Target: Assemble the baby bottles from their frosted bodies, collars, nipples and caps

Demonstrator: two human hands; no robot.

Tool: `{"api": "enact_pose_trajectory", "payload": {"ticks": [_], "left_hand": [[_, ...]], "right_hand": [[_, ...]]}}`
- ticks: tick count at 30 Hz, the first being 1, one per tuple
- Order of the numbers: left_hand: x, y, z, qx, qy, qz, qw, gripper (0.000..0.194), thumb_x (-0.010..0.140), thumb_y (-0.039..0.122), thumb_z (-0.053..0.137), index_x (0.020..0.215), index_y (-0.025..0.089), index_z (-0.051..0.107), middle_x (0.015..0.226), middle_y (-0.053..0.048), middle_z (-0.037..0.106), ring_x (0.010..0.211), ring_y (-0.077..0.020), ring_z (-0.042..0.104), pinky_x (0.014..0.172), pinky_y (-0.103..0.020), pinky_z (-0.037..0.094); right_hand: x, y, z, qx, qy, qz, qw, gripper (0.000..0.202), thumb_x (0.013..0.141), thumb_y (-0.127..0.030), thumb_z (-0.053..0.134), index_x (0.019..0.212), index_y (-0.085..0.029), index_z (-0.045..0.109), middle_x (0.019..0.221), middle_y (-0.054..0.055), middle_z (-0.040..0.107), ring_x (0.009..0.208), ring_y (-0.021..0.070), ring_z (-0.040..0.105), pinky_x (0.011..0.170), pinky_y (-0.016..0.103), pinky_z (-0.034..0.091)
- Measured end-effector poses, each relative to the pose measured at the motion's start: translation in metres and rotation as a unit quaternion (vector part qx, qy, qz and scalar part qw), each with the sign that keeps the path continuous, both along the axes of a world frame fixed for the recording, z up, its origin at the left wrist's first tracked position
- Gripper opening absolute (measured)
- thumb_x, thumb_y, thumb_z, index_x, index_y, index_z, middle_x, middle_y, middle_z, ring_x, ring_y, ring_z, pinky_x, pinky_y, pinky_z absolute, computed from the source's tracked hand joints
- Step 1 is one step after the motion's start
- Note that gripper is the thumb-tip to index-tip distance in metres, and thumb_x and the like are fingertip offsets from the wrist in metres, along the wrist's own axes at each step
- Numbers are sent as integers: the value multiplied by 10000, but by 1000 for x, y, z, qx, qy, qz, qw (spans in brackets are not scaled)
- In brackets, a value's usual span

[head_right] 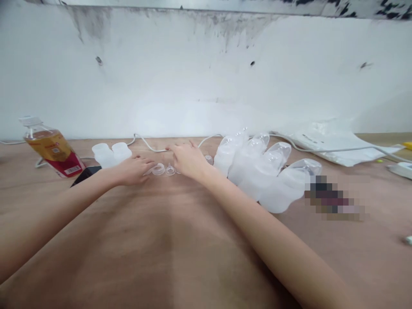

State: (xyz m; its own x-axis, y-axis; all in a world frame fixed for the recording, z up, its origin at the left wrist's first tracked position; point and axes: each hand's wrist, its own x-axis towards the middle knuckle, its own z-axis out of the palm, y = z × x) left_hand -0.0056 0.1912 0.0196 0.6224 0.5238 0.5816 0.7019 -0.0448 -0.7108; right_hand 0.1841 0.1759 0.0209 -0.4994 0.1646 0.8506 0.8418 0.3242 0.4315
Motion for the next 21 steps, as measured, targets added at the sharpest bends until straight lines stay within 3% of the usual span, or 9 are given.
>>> {"api": "enact_pose_trajectory", "payload": {"ticks": [3, 7, 12, 16, 19, 21], "left_hand": [[-4, 5, -5, -6, -7, -16, 1000, 402, 755, 215, 411, 1148, 138, 448, 1108, -107, 554, 957, -244, 529, 801, -355, 367], [-7, 8, -10, -2, -22, -32, 999, 401, 766, 220, 405, 1158, 143, 445, 1107, -105, 553, 933, -254, 540, 791, -361, 383], [5, -2, -10, 20, -51, -61, 997, 390, 750, 219, 460, 1121, 98, 471, 1136, -142, 522, 1002, -282, 498, 847, -384, 351], [38, -7, 0, 44, -94, -119, 988, 433, 837, 335, 372, 1205, 107, 381, 1211, -124, 464, 1111, -247, 419, 932, -377, 279], [65, 2, 11, 8, -124, -131, 984, 435, 796, 427, 431, 1101, 121, 482, 1057, -101, 574, 966, -234, 526, 841, -363, 367], [76, 12, 17, -23, -136, -131, 982, 329, 766, 391, 490, 956, 133, 565, 933, -81, 618, 843, -211, 572, 729, -328, 419]], "right_hand": [[14, -39, 3, 49, 48, -22, 997, 312, 815, -164, 372, 1076, -172, 544, 1082, 51, 575, 963, 197, 533, 951, 408, 287], [48, -79, 7, 98, 146, -85, 981, 325, 782, -288, 459, 1078, -187, 548, 1083, 88, 557, 904, 260, 536, 761, 409, 409], [87, -78, 14, 49, 190, -138, 971, 376, 718, -386, 542, 1037, -189, 567, 984, 103, 566, 840, 258, 530, 651, 388, 433], [84, -78, 16, 37, 198, -133, 970, 370, 730, -367, 546, 1050, -182, 554, 978, 103, 551, 854, 245, 517, 654, 380, 432], [77, -84, 15, -6, 204, -175, 963, 394, 706, -353, 577, 1058, -179, 547, 1035, 115, 529, 886, 263, 511, 640, 370, 434], [76, -83, 15, -48, 194, -215, 956, 416, 676, -344, 603, 1054, -177, 547, 1041, 121, 526, 865, 268, 523, 604, 351, 437]]}}
